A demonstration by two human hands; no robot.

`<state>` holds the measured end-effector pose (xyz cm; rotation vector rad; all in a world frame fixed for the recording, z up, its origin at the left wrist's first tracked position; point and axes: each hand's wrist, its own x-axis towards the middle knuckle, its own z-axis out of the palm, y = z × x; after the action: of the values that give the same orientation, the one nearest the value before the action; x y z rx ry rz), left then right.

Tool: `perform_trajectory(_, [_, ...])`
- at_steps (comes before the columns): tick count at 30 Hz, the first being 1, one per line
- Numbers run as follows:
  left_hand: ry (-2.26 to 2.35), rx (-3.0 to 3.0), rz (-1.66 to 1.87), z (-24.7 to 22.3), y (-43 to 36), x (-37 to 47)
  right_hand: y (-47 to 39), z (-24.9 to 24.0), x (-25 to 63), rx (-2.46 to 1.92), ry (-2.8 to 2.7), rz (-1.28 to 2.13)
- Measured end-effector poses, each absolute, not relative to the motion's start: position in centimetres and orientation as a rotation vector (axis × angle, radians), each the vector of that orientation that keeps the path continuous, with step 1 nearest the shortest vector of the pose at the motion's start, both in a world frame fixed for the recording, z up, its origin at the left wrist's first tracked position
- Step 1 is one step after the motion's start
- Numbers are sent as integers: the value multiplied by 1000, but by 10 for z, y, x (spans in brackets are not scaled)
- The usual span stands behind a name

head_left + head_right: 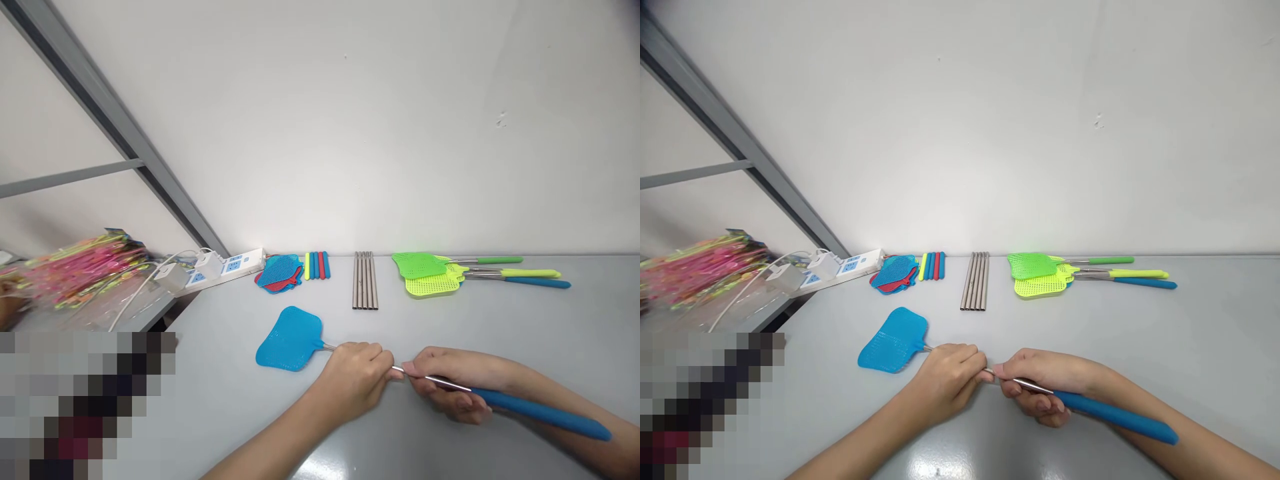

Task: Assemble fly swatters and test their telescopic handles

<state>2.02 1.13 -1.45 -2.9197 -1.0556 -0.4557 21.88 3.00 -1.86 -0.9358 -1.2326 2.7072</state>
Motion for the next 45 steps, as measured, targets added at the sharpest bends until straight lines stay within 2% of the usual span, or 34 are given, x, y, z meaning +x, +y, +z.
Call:
perform_trajectory(9, [-986,-2870,-362,-15,16,15,31,-16,220,-840,-1151,2763])
perform_trajectory(45, [-1005,-2807,-508,-7,24,-3,29,-20,227,-799,-1067,2711])
